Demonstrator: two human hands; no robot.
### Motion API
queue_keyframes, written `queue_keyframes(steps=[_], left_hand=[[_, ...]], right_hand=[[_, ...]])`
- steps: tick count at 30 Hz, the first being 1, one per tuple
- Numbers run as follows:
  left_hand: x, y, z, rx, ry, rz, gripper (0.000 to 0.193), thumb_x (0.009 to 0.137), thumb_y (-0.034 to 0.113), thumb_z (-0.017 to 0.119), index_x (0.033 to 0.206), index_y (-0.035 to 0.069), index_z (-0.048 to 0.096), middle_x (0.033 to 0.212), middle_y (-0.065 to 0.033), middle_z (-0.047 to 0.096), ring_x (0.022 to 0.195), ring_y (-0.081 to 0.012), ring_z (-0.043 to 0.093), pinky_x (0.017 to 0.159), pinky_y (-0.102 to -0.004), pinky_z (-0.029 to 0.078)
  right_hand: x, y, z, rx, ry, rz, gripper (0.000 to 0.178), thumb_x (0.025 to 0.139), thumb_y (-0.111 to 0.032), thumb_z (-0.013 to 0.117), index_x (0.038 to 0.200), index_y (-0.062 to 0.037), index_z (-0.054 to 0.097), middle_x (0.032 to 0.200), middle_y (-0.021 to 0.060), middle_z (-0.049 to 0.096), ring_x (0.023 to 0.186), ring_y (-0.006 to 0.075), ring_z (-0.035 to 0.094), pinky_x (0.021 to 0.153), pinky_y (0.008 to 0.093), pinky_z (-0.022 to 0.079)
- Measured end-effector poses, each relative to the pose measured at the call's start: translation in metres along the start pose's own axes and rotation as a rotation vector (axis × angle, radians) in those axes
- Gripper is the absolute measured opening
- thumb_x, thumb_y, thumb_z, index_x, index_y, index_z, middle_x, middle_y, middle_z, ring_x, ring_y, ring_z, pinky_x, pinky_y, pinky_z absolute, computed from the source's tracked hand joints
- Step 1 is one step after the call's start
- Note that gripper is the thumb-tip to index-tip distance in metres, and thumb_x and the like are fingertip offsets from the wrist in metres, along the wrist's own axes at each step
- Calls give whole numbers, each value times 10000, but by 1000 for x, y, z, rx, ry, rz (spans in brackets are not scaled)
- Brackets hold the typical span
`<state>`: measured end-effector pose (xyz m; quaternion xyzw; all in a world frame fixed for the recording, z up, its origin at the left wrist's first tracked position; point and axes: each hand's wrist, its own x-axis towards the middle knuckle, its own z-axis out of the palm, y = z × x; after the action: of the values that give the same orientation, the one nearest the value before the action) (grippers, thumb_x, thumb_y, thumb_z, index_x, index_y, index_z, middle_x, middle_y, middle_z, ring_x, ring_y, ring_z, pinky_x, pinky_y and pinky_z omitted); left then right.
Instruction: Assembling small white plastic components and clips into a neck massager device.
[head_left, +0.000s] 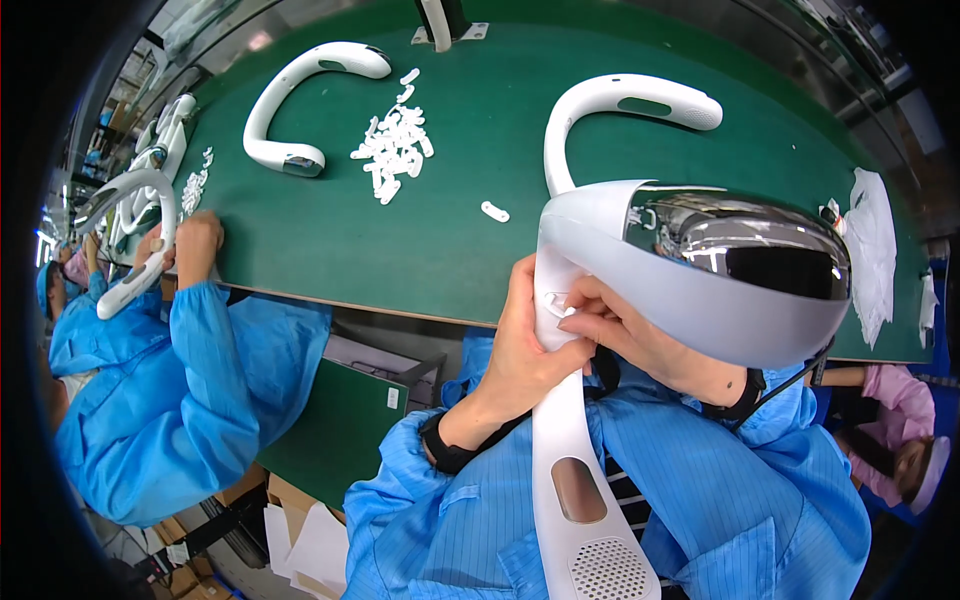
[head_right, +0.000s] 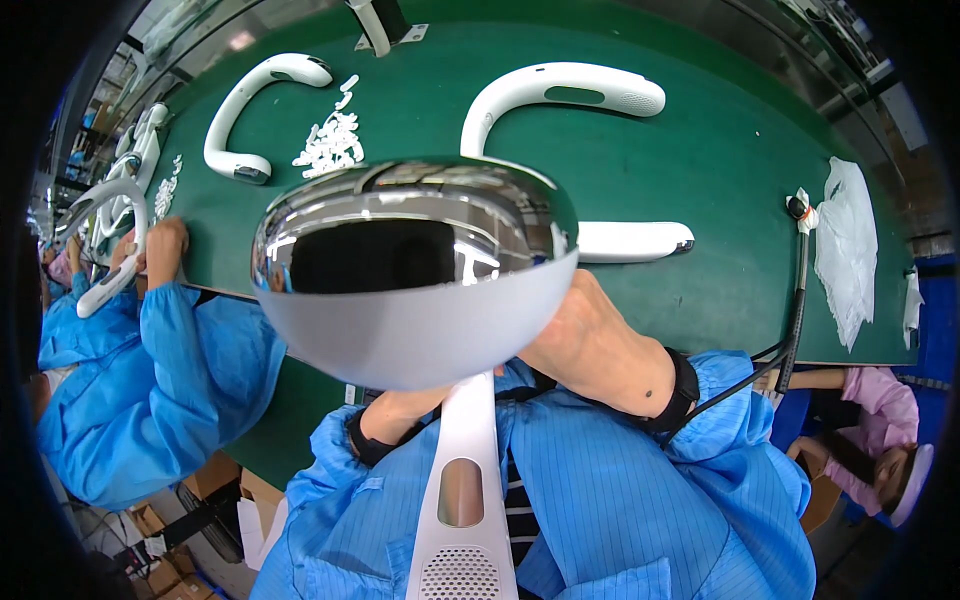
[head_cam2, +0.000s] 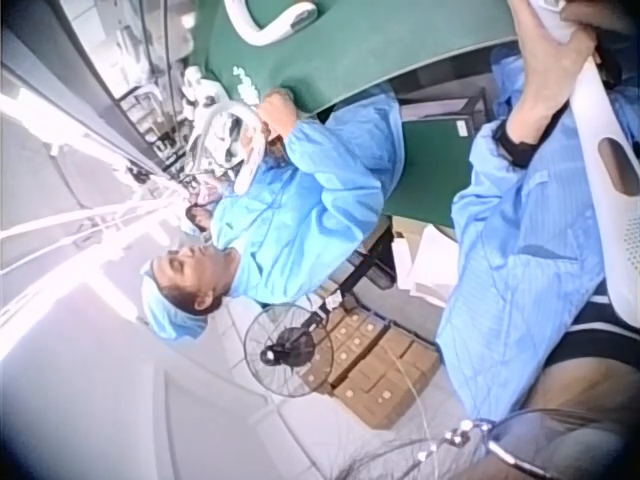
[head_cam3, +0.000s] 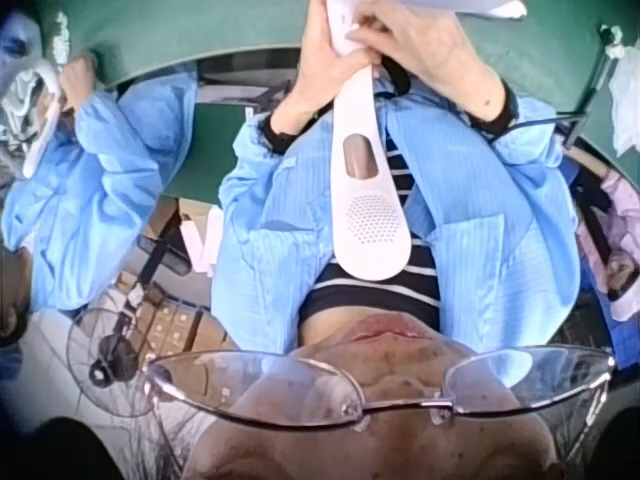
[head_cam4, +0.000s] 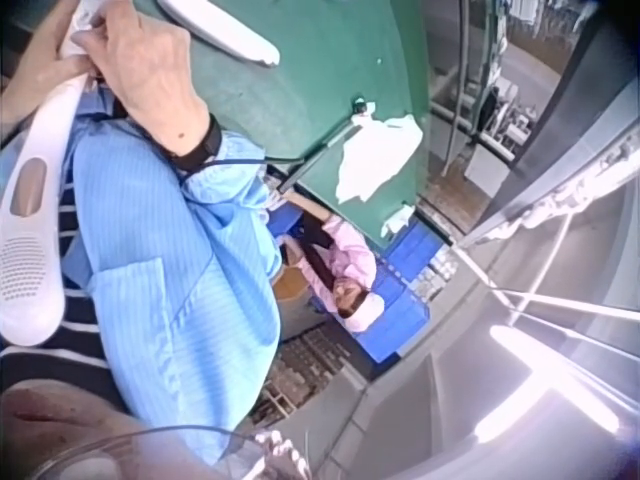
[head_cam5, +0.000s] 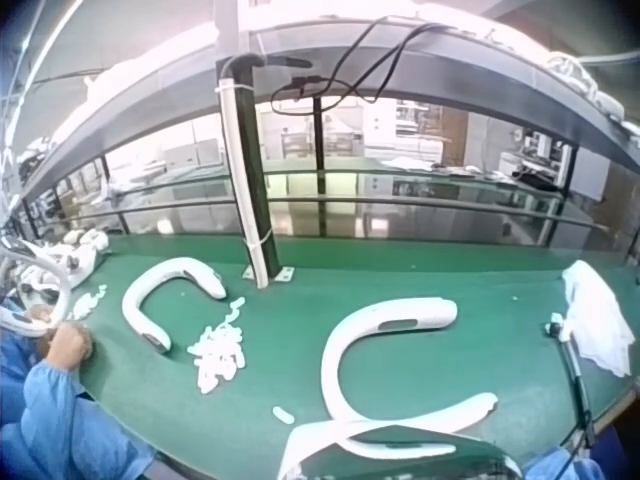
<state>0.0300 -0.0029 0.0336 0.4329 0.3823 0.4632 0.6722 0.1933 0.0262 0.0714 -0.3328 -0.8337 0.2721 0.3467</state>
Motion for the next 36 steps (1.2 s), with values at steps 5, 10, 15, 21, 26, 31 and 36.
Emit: queue_keyframes(steps=[5, 10, 15, 21, 26, 31, 36], left_hand=[[0, 5, 3, -26, 6, -5, 678, 727, -62, 584, 1318, 30, 264, 1040, -120, 512, 729, -142, 609, 579, -252, 533], [1, 11, 4, -85, -7, -35, 673, 741, -59, 588, 1319, 35, 256, 1032, -125, 520, 652, -139, 604, 548, -248, 527], [-1, 15, 5, -30, 3, 1, 654, 756, -37, 607, 1314, 32, 272, 1036, -120, 529, 743, -136, 605, 600, -254, 524], [-2, 16, 5, 294, 65, 166, 620, 767, -3, 636, 1301, 13, 320, 1111, -127, 541, 1014, -174, 558, 818, -302, 479], [-3, 16, 2, 125, 36, 91, 582, 828, 62, 572, 1325, 3, 276, 1052, -120, 548, 776, -138, 592, 628, -271, 505], [-3, 9, 1, -153, 13, 36, 500, 930, 183, 467, 1344, 6, 248, 1015, -124, 544, 665, -128, 574, 548, -255, 501], [-1, -3, -1, -234, -54, 21, 463, 993, 233, 387, 1364, 9, 223, 1003, -131, 546, 674, -137, 581, 560, -253, 514]], right_hand=[[-5, 1, 1, 3, -16, 32, 144, 596, -48, 713, 710, -51, 625, 735, 82, 603, 657, 268, 603, 593, 367, 501], [-6, 1, -1, -241, -15, -11, 188, 824, -175, 706, 952, -51, 648, 765, 82, 655, 643, 166, 633, 599, 262, 509], [-11, -3, 7, -165, 74, 144, 148, 812, -122, 716, 894, -22, 644, 757, 81, 644, 628, 163, 625, 576, 268, 504], [-8, -7, 16, -212, 186, 143, 173, 749, -65, 764, 825, -13, 618, 722, 77, 634, 598, 172, 618, 536, 264, 500], [-3, -11, 17, -114, 197, 263, 176, 764, -63, 755, 819, 9, 604, 715, 79, 630, 609, 172, 628, 543, 264, 514], [-8, -1, 17, -74, 209, 222, 167, 784, -64, 741, 848, 14, 608, 744, 85, 637, 617, 162, 630, 548, 264, 516], [-35, 19, 21, -54, 68, 217, 151, 819, -54, 704, 929, 20, 632, 775, 79, 640, 658, 153, 630, 604, 260, 516]])
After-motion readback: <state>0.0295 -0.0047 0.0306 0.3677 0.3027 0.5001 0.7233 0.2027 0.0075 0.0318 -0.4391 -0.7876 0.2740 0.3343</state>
